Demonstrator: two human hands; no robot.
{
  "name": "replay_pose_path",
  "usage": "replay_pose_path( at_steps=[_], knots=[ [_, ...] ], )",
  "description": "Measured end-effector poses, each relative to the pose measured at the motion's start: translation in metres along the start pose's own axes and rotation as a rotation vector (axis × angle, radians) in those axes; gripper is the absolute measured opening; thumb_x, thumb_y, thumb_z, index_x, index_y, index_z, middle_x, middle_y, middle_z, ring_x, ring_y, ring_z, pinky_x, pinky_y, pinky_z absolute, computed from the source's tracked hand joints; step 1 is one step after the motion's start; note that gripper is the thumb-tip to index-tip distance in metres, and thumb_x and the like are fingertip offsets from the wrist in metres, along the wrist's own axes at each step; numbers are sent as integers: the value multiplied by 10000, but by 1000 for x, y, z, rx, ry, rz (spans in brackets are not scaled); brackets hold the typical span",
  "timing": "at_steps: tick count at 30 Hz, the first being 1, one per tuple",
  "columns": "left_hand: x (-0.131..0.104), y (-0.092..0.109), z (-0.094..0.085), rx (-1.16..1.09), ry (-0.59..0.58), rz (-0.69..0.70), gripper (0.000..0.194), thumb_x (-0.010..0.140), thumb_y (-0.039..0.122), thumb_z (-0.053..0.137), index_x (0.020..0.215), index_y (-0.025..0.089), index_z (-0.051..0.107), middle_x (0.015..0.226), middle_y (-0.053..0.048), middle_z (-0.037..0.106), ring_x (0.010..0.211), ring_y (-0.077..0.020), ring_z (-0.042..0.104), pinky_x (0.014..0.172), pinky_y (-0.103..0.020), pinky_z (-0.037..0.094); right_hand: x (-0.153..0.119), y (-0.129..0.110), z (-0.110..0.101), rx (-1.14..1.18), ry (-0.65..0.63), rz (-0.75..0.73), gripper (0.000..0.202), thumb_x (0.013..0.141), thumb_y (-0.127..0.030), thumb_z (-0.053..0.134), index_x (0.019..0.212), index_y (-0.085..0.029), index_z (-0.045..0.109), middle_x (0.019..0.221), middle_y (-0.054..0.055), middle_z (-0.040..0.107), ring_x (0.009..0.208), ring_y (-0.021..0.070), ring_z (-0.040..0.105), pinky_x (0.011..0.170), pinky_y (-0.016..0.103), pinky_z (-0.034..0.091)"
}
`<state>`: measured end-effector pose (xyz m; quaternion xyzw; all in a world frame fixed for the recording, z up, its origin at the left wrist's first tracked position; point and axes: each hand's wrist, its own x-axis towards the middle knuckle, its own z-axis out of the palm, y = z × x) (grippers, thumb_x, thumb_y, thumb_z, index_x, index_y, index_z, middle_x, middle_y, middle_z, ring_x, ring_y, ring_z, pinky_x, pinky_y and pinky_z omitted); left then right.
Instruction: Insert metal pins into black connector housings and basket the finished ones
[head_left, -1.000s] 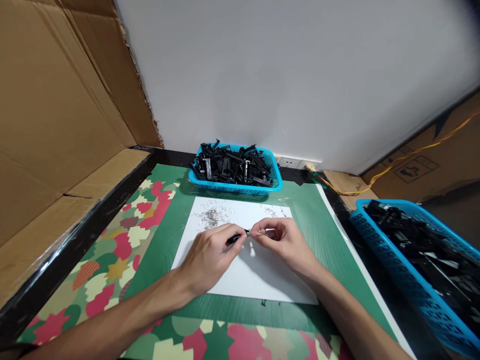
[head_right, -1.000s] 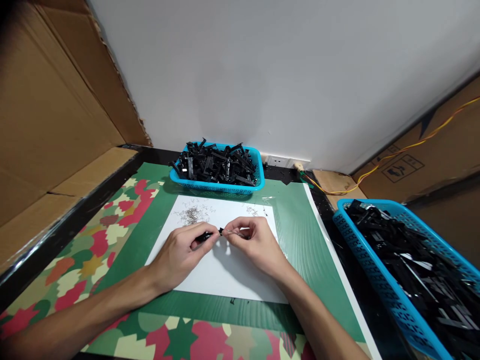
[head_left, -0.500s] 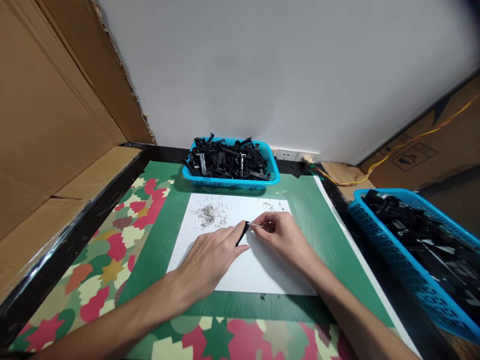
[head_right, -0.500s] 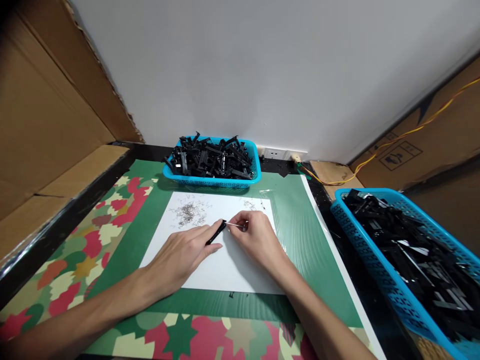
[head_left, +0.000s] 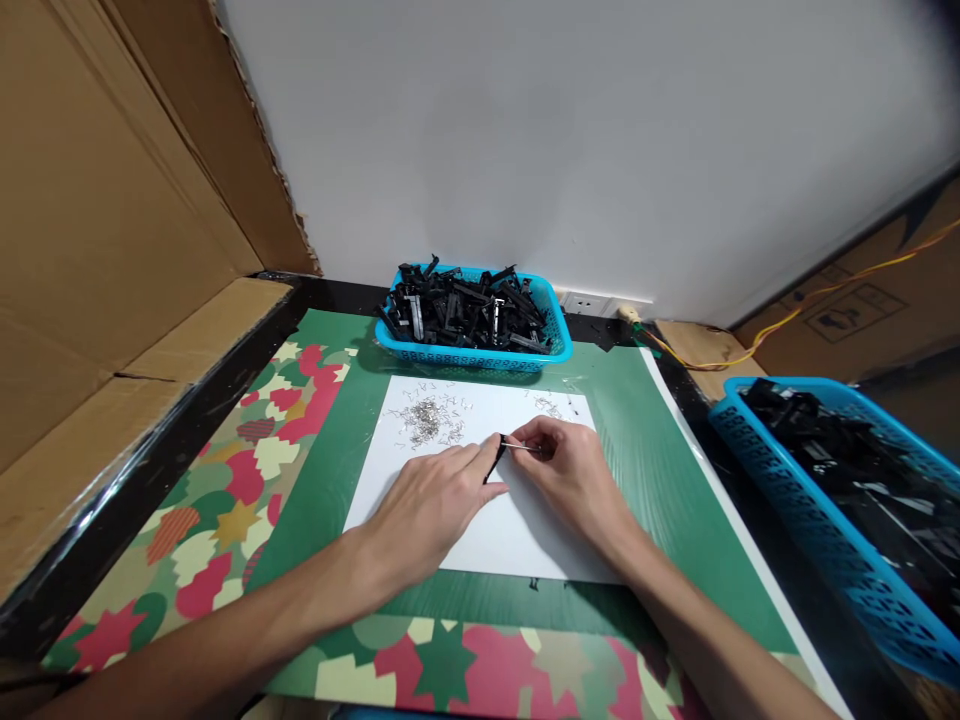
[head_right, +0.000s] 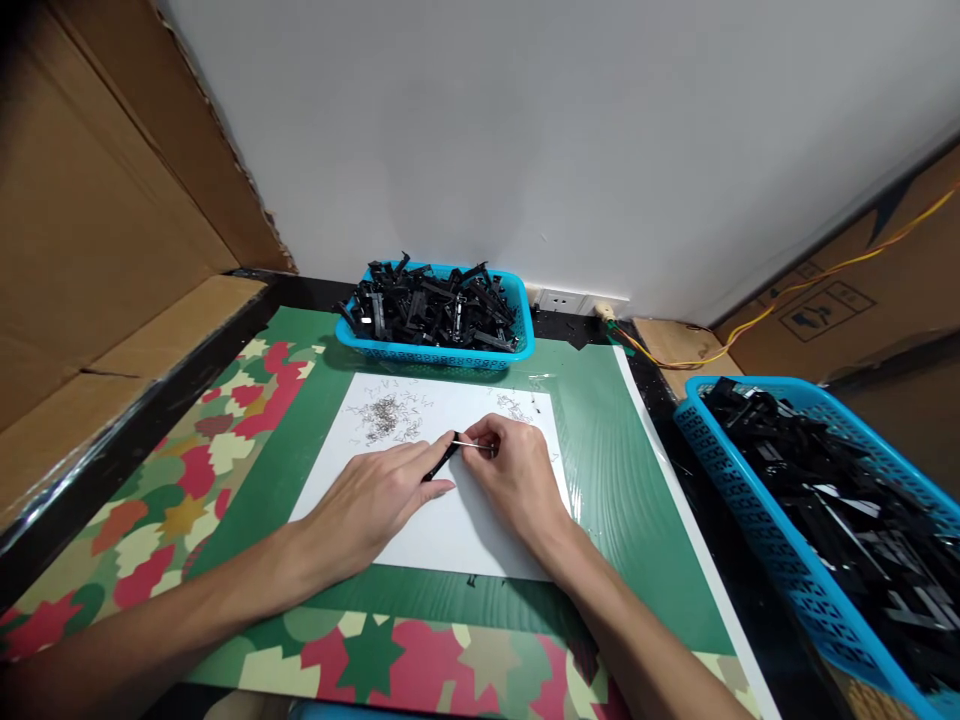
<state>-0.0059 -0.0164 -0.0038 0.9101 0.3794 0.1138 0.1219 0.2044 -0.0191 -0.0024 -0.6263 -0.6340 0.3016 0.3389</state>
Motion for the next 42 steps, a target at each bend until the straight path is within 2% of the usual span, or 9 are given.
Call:
replay_pose_path(
  at_steps=[7,14,17,23,29,34,36,39,42],
  knots=[
    [3,0,-5,-59,-26,-62,474,1112,394,505,1543,199,479,1037,-53,763,963,-271,750,677,-341,529,-4,-1,3,47,7,-49,99,875,-200,638,859,-175,733,804,41,757,708,184,670,679,304,495],
    [3,-1,-5,-98,-45,-102,489,1109,435,495,1552,227,492,1064,-68,778,973,-287,761,717,-362,562,-5,-2,8,12,34,-66,211,939,-322,652,789,-176,668,685,4,642,624,148,509,591,280,405],
    [3,0,-6,-109,-48,-105,494,1110,436,495,1559,231,485,1085,-75,782,984,-287,762,743,-367,572,-5,-3,8,8,34,-61,242,940,-338,657,758,-177,647,664,-2,626,610,140,487,573,272,385],
    [3,1,-9,-128,-57,-97,437,1120,412,465,1516,237,522,1084,-64,781,995,-285,762,742,-365,568,-3,-2,7,-16,9,-72,228,937,-292,641,742,-175,657,661,6,645,615,147,519,577,275,402],
    [2,-2,-6,-118,-34,-84,459,1123,417,436,1530,217,506,1118,-88,781,1011,-284,755,764,-364,569,2,0,-5,-58,-88,-116,164,910,-184,635,906,-181,798,757,37,755,667,172,637,657,303,476],
    [2,-2,-7,-124,-41,-88,460,1124,418,425,1530,218,506,1105,-88,781,1007,-287,756,758,-365,570,5,-2,-16,-101,-133,-120,164,932,-254,679,962,-198,830,736,29,760,632,172,641,617,304,469],
    [3,-2,-7,-117,-43,-90,457,1121,410,435,1533,223,505,1103,-86,780,1001,-288,758,750,-366,573,5,-3,-20,-66,-74,-150,175,962,-276,669,984,-205,827,821,44,783,688,183,664,648,314,495],
    [3,-2,-7,-121,-31,-84,440,1124,411,436,1516,233,525,1139,-85,777,1027,-285,758,790,-375,588,4,-2,-24,-15,57,-278,231,1037,-288,597,1106,-242,813,1032,68,793,852,210,699,758,349,536],
    [3,-2,-8,-126,-22,-74,426,1130,412,413,1484,221,557,1165,-91,774,1050,-285,757,820,-383,599,4,-1,-26,-82,92,-422,265,1058,-277,575,1204,-285,796,1108,79,780,979,247,699,873,414,549]
  ],
)
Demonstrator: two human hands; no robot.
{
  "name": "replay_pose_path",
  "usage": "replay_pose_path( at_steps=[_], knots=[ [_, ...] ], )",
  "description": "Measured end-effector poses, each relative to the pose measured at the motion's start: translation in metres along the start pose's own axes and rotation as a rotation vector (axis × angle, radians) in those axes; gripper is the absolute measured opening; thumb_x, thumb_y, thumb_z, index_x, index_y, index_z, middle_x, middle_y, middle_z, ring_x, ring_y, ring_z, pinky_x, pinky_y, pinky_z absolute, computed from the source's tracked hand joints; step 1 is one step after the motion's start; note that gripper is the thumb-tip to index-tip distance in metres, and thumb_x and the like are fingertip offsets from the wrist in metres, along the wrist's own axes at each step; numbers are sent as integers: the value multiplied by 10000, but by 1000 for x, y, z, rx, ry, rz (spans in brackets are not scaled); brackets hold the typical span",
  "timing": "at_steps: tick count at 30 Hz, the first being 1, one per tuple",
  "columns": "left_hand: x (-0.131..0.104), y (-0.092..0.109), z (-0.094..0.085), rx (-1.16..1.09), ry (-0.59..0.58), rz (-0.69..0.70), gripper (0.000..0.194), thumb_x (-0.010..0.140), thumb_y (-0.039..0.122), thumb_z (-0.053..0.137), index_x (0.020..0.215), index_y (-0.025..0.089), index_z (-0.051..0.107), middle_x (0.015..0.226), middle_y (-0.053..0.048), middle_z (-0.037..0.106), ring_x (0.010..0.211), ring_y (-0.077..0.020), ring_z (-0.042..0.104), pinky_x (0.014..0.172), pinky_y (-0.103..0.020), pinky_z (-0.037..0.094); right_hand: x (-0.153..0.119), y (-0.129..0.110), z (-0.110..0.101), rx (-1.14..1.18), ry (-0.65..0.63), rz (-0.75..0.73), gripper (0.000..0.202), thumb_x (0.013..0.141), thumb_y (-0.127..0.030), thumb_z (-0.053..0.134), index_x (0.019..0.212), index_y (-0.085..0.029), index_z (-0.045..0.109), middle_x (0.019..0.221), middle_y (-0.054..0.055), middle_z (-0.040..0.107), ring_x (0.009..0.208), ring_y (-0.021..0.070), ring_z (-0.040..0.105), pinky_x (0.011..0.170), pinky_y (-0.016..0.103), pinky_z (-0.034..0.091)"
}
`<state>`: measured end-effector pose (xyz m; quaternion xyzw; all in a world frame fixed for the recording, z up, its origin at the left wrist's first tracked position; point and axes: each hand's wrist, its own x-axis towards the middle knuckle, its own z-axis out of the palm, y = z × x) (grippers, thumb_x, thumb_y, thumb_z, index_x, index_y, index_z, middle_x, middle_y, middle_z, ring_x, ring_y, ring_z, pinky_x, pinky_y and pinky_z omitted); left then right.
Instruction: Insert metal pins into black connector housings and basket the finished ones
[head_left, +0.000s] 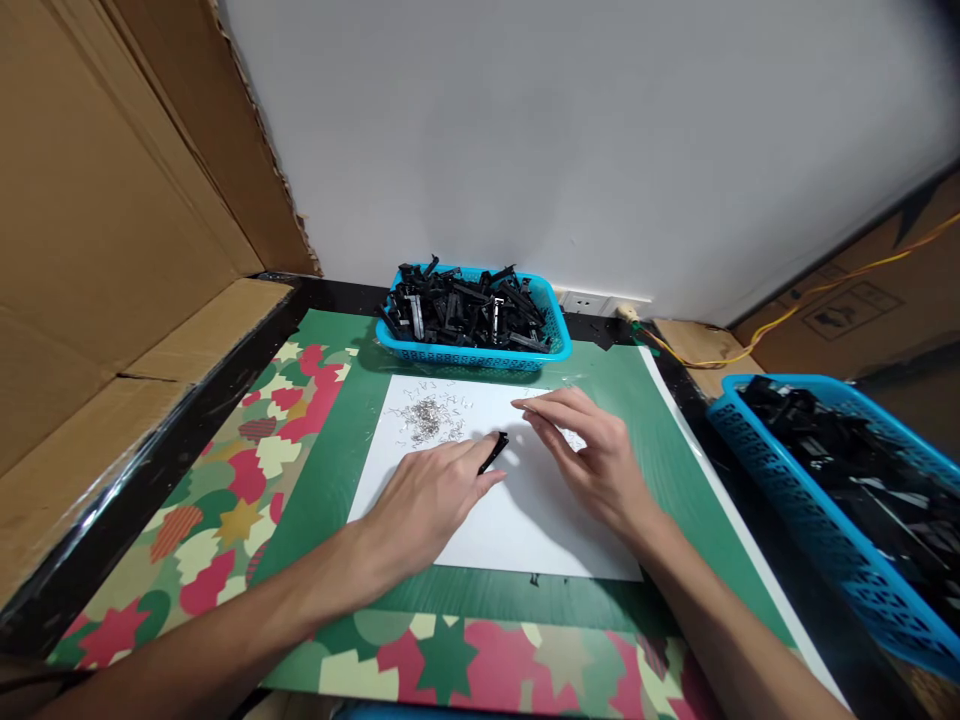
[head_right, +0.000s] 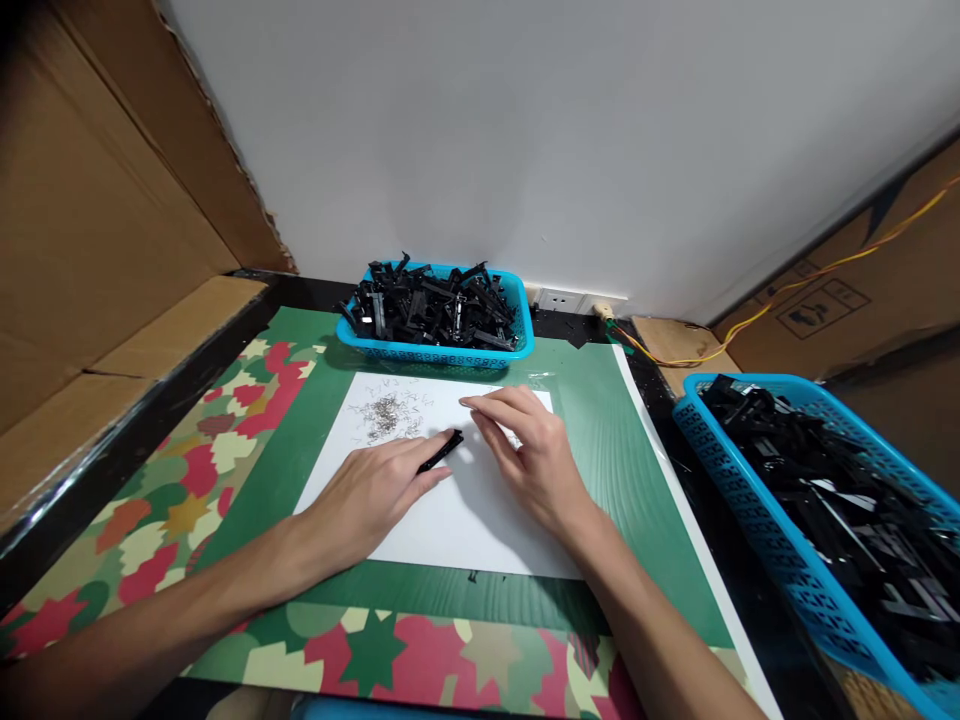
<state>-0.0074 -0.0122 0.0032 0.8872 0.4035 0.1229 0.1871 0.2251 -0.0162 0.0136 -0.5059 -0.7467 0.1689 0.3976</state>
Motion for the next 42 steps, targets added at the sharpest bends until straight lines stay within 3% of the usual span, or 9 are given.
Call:
replay_pose_path(
  at_steps=[3,7,10,15,32,37,42],
  knots=[
    [0,1,0,5,4,-6,426,1132,405,402,1475,213,565,1151,-101,781,1049,-287,762,824,-385,606,-1,1,2,-31,17,-25,231,1034,-270,611,1131,-298,819,1117,74,791,1016,267,720,898,444,570],
    [0,2,0,12,14,-13,413,1127,383,421,1479,220,563,1192,-108,780,1052,-289,768,830,-392,612,-2,0,9,147,64,153,144,998,-305,679,948,-249,803,978,60,809,867,233,760,823,393,622],
    [0,2,0,15,10,-13,415,1123,364,435,1495,219,551,1195,-106,782,1035,-288,772,820,-398,617,-3,-2,16,292,56,274,176,1005,-330,668,915,-211,760,904,64,784,792,207,748,796,373,639],
    [0,1,0,17,2,-12,433,1124,382,431,1509,218,541,1166,-103,786,1014,-285,769,790,-396,617,-2,-3,26,372,99,333,215,981,-370,690,881,-183,724,889,85,776,762,198,739,786,375,652],
    [1,-4,1,-26,6,-18,443,1124,380,415,1530,259,545,1109,-80,793,981,-255,771,759,-348,599,-1,-3,23,241,59,314,215,990,-334,666,834,-190,697,800,69,781,706,188,754,700,326,615],
    [2,-5,-1,-67,-11,-48,448,1116,394,435,1529,272,560,1159,-82,801,1031,-280,775,821,-388,618,-1,-4,27,227,69,288,211,997,-323,648,831,-196,676,760,43,754,669,169,716,667,303,573],
    [2,-6,0,-151,13,-70,447,1112,385,441,1537,316,558,1333,-50,766,1142,-287,762,945,-431,621,0,-6,27,330,92,298,210,1035,-354,588,899,-206,649,871,61,753,775,186,719,771,326,585]
  ],
)
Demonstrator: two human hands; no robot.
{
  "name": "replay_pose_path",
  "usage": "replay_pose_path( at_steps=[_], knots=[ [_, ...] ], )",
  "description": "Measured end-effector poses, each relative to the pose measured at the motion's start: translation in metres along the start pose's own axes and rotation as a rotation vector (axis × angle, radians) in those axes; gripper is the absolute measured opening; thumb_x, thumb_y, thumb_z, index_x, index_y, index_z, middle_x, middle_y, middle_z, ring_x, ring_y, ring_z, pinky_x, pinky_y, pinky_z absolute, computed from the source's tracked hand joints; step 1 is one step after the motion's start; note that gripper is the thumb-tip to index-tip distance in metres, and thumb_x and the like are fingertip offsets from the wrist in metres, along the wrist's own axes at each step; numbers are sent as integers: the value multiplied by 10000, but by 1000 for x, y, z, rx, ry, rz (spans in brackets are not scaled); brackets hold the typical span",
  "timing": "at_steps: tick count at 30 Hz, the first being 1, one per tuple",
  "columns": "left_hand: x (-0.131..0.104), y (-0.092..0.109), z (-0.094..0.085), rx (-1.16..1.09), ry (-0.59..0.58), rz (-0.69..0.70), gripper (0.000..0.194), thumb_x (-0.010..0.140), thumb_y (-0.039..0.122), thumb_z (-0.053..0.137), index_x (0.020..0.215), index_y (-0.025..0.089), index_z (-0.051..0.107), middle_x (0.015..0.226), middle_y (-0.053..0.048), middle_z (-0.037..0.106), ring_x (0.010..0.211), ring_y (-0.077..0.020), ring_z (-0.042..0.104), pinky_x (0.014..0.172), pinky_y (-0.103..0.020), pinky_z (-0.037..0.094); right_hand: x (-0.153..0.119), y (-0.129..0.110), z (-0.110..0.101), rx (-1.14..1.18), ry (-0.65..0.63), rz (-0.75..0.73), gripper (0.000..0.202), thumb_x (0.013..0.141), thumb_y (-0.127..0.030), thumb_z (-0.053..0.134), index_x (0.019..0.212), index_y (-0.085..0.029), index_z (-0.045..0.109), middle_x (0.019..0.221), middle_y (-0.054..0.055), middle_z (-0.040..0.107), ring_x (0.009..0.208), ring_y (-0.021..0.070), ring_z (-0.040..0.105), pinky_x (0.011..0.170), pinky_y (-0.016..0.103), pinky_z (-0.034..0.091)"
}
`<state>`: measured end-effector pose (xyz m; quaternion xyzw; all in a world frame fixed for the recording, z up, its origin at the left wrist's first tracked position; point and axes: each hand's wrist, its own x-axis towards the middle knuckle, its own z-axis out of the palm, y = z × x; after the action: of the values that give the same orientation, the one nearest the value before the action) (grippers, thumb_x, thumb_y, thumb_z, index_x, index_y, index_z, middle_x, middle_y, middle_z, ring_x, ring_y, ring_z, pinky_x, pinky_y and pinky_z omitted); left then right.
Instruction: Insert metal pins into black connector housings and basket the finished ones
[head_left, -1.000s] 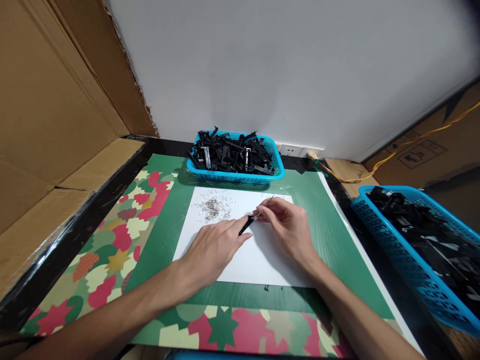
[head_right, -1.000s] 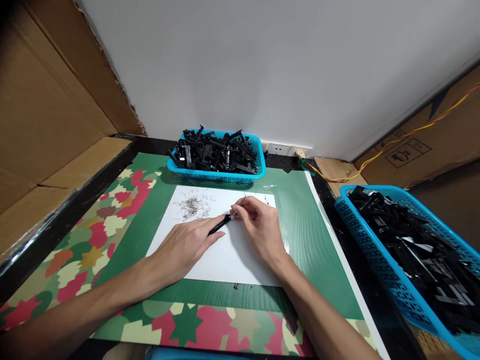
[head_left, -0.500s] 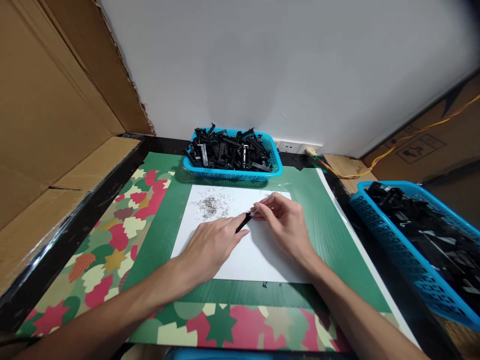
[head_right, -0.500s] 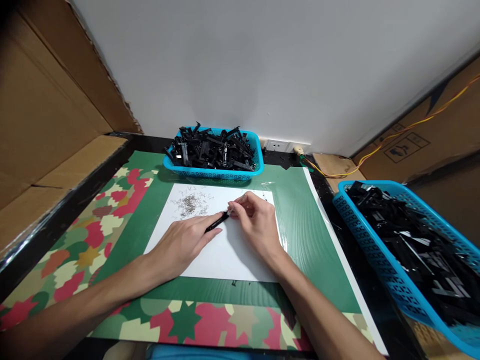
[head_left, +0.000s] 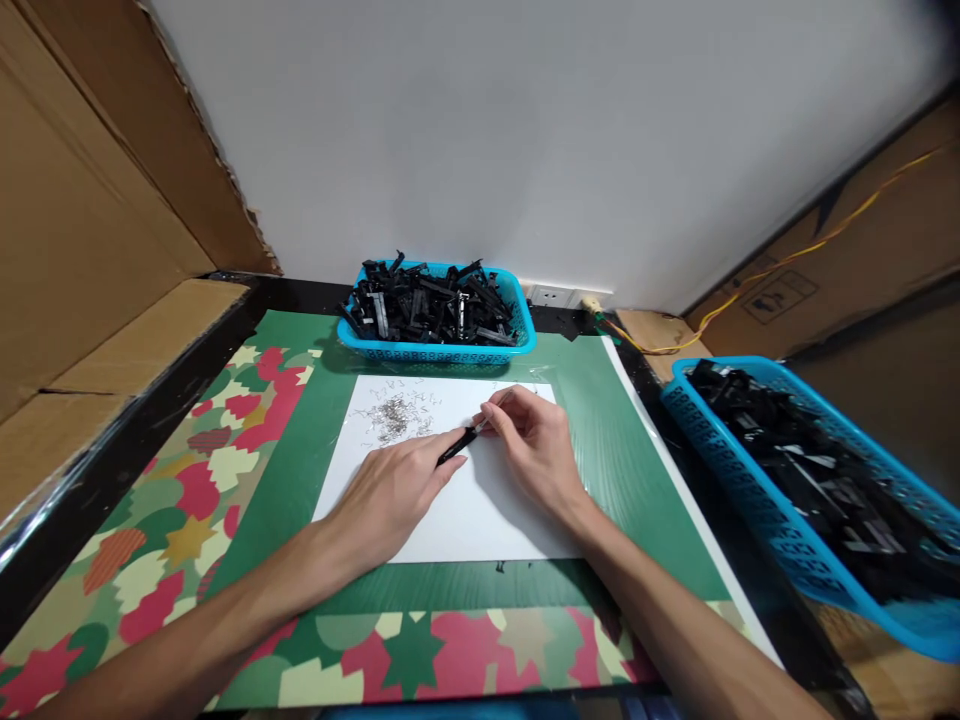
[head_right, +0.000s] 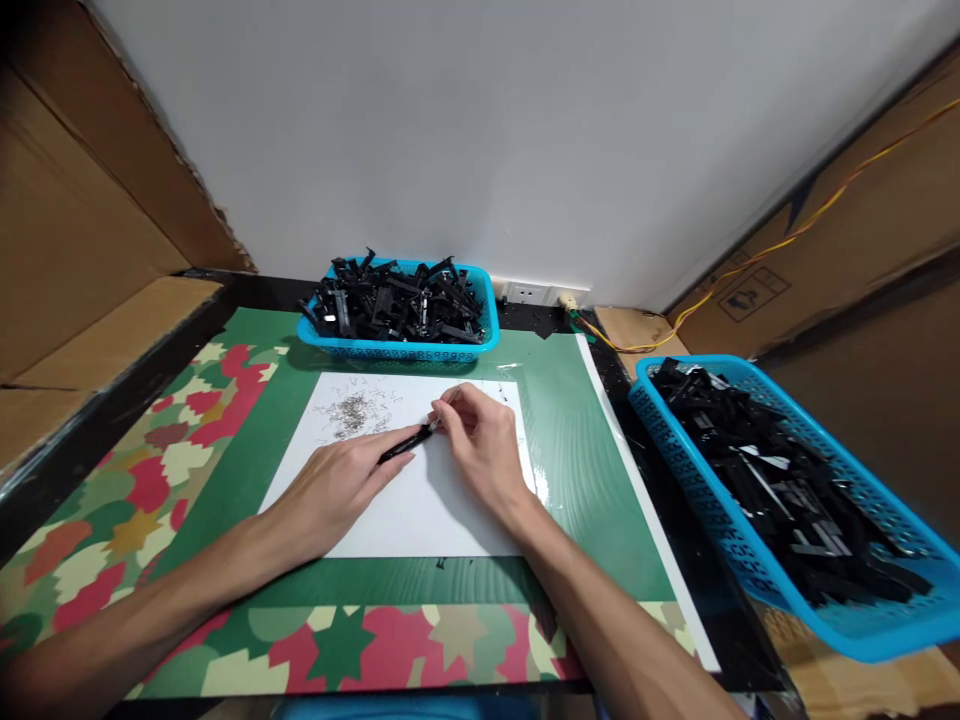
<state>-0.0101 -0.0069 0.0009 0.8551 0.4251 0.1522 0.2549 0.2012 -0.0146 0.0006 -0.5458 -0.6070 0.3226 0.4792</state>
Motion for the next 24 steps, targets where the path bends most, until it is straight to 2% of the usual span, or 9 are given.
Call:
replay_pose_path(
  at_steps=[4,8,10,12,14,16,19,22,24],
  knots=[
    [2,-5,2,-214,63,0,461,1098,424,473,1531,304,574,1477,-42,687,1289,-279,696,1081,-434,569,0,-11,-15,-121,-19,-149,227,1101,-308,454,1088,-222,663,955,53,726,853,181,673,847,326,540],
    [4,-6,0,-608,92,-34,499,1064,520,543,1485,267,626,1492,-74,666,1411,-298,587,1165,-449,495,2,-17,-31,-261,-237,-268,218,1082,-314,551,1251,-246,669,1052,51,708,895,182,630,876,322,512],
    [3,-3,-4,-742,52,-60,507,1048,537,572,1471,266,640,1366,-96,721,1296,-303,642,1047,-413,559,4,-16,-34,-270,-291,-288,203,1055,-319,622,1229,-234,683,983,38,698,845,175,615,810,300,507],
    [1,1,-7,-862,-18,-97,566,1044,553,572,1540,281,564,1172,-98,742,1010,-251,700,781,-317,588,5,-17,-34,-253,-285,-318,142,1043,-299,646,1144,-218,704,951,36,707,816,169,616,756,286,497],
    [0,3,-8,-955,-50,-123,659,1040,567,570,1631,321,410,1112,-85,700,762,-174,630,577,-242,490,2,-23,-38,-253,-235,-343,97,1021,-300,686,1060,-215,714,941,36,723,795,169,624,725,283,492],
    [2,2,-8,-990,-11,-121,708,1031,575,575,1654,357,318,1189,-93,650,660,-129,547,510,-223,430,-4,-33,-54,-311,-120,-348,104,993,-326,728,1006,-223,719,925,33,734,776,174,630,713,290,490],
    [10,-9,-5,-949,106,-123,629,1028,590,548,1580,316,423,1100,-66,618,580,-106,454,477,-225,400,-20,-47,-110,-536,209,-285,139,1000,-366,698,1010,-234,740,945,46,761,780,197,649,732,318,494],
    [17,-22,-4,-919,241,-157,553,1017,571,552,1474,261,541,968,-37,600,595,-122,453,462,-214,346,-36,-47,-197,-779,439,-73,268,963,-474,699,1029,-228,779,952,78,794,773,235,693,720,341,504],
    [20,-27,-5,-892,285,-172,517,996,560,581,1395,232,611,899,-29,599,615,-137,481,471,-217,327,-44,-39,-253,-983,617,52,316,885,-518,745,950,-216,810,870,100,802,733,261,709,682,352,492]
  ],
)
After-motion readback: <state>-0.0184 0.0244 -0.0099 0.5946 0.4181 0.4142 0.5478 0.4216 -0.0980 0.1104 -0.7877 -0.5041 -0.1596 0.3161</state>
